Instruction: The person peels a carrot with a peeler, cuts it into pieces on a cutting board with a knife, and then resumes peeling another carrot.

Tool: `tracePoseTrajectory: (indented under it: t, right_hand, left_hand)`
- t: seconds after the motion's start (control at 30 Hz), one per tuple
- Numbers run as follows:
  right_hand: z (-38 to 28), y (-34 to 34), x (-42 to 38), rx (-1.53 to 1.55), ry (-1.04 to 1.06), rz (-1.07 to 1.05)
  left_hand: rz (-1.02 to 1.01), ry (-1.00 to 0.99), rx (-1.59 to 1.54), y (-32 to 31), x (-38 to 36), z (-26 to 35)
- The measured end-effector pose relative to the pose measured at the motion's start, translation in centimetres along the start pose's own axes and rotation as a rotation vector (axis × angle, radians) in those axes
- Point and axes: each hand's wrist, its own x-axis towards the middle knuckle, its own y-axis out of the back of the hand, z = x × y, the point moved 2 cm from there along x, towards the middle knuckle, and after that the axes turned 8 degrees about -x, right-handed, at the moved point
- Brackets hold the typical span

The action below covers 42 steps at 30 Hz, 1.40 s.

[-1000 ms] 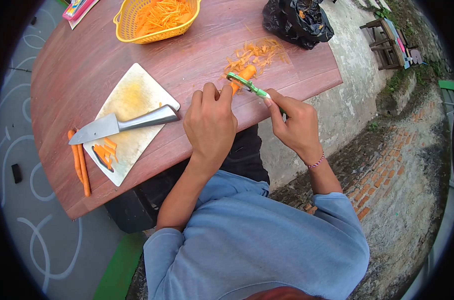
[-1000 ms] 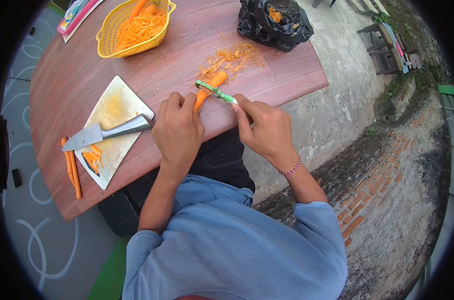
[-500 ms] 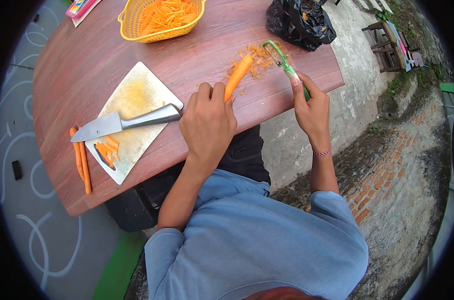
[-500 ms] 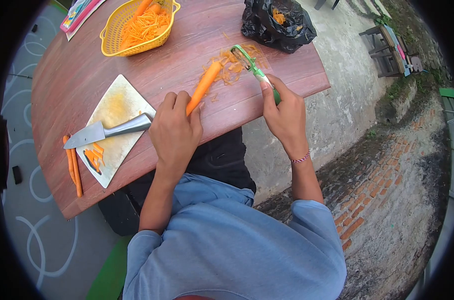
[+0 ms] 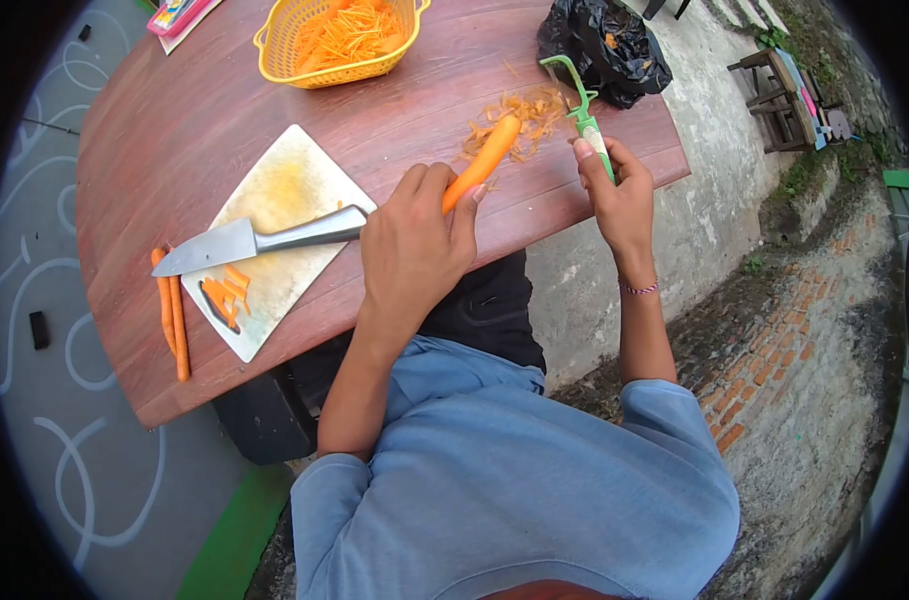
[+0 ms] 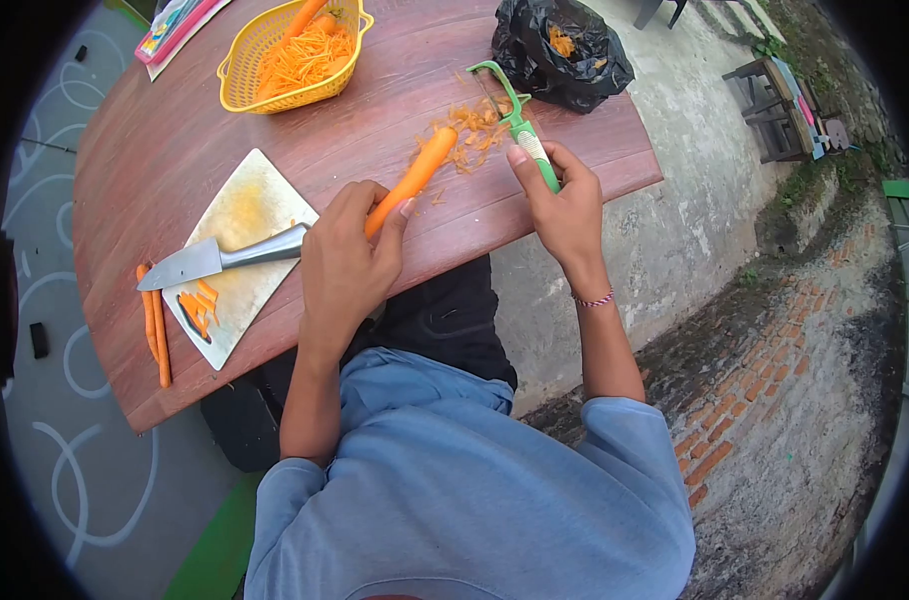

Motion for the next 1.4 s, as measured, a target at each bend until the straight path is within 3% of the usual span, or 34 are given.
tracePoseTrajectory:
  t: [0.13,0.23,0.33,0.6,0.7,0.77,0.97,1.07,1.13,1.27,1.33,1.4]
  right_hand:
    - [-1.2,-1.5,2.1,0.156,-0.005,-0.142]
    - [-0.6,-3.0,2.7,0.260,-0.141,-0.316]
    - [-0.8,-3.5,2.9,0.489,-0.106,-0.317]
    - [-1.7,-3.9,3.7,0.473,-0.086,-0.215]
    - [-1.3,-3.2,4.4,0.439,-0.064,-0.194]
    - [-1.5,-2.5,4.6,0.096,-0.020,-0.128]
    - [0.2,-2.1,4.9,-0.307,0.164,-0.029]
    - [-1.1,-2.0,4.5,-0.477,0.143,0.037]
    - [-1.5,-2.1,4.5,-0.490,0.136,0.040]
    - [-2.3,-2.5,4.3,-0.520,0.128,0.027]
    - [-1.4,-2.7,4.4,-0.485,0.172,0.044]
    - [-0.8,-2.9,4.2,-0.441,0.194,0.074]
  left_hand:
    - [-0.040,-0.084,-0.059,-0.2,-0.6,0.4]
    - [-0.104,-0.067,-0.088,0.1,-0.7,0.6]
    - [-0.050,-0.074,-0.145,0.4,-0.8,0.1]
    - [-0.039,0.020,-0.243,1.4,-0.6,-0.3]
    - [-0.016,0.059,-0.253,2.1,-0.4,-0.6]
    - [0.009,0.066,-0.261,2.8,-0.3,-0.9]
    - [0.105,0.120,-0.192,7.7,1.3,-0.2]
    - [0.162,0.061,-0.063,10.4,3.8,0.0]
    - [0.165,0.026,0.126,11.9,7.5,-1.1]
    - [0.124,-0.100,0.134,12.2,18.3,-7.1]
    - [-0.034,0.067,0.296,11.0,20.8,-7.4]
    - [0.019,0.083,0.435,8.9,21.2,-9.0]
